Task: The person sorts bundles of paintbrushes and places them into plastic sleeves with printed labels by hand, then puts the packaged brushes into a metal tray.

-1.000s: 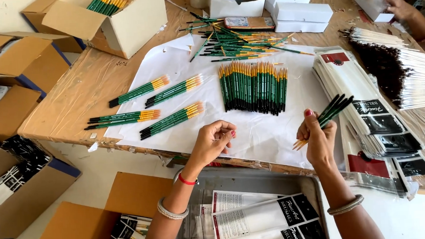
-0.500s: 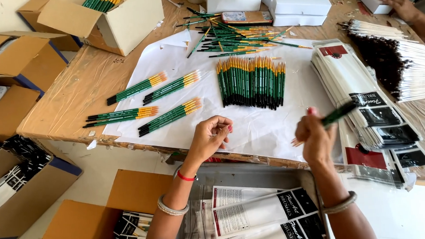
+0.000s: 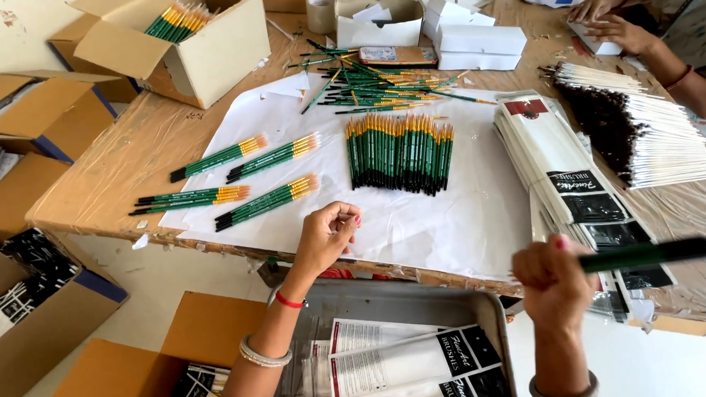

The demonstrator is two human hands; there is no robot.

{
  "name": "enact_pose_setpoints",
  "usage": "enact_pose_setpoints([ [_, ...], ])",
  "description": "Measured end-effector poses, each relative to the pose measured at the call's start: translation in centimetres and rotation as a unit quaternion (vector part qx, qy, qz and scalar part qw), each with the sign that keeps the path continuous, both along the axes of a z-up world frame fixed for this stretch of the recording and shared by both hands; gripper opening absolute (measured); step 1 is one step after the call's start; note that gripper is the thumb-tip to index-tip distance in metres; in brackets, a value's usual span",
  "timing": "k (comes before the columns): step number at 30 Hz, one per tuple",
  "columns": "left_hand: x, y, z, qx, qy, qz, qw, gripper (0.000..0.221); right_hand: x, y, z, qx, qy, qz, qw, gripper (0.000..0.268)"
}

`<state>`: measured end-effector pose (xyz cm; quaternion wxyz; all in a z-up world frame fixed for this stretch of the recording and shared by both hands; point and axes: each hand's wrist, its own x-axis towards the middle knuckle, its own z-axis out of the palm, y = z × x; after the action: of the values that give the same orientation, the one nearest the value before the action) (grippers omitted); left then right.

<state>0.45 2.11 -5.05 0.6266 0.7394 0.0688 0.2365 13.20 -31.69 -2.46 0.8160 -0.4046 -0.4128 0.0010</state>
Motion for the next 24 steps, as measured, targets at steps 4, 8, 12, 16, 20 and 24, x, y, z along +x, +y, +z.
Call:
enact_pose_setpoints([
  [4, 0.6, -0.2, -0.2, 0.088, -0.011, 0.019, 0.996, 0.015, -2.5, -5.5, 3.3, -0.004, 0.038, -0.070, 0.997, 0.036],
  [8, 1.1, -1.3, 0.2, 0.252, 0.002, 0.026, 0.967, 0.012, -2.8, -10.2, 2.1, -0.132, 0.135, -0.257, 0.948, 0.015],
  [12, 3.5, -6.7, 5.5, 0.363, 0.016, -0.031, 0.931, 0.013, -2.4, -13.1, -1.3, -0.333, 0.066, -0.386, 0.858, 0.021],
  [16, 8.6, -14.6, 7.9, 0.374, -0.001, -0.142, 0.917, 0.011, -4.6, -11.3, 1.7, -0.423, 0.033, -0.423, 0.801, 0.024],
  [20, 16.6, -21.4, 6.1, 0.404, -0.176, -0.189, 0.878, 0.020, -5.0, -10.8, 1.2, -0.501, -0.082, -0.418, 0.753, 0.045],
  [24, 22.6, -25.3, 4.0, 0.514, -0.256, -0.096, 0.813, 0.026, -5.3, -10.2, 1.5, -0.603, -0.033, -0.413, 0.682, 0.044],
])
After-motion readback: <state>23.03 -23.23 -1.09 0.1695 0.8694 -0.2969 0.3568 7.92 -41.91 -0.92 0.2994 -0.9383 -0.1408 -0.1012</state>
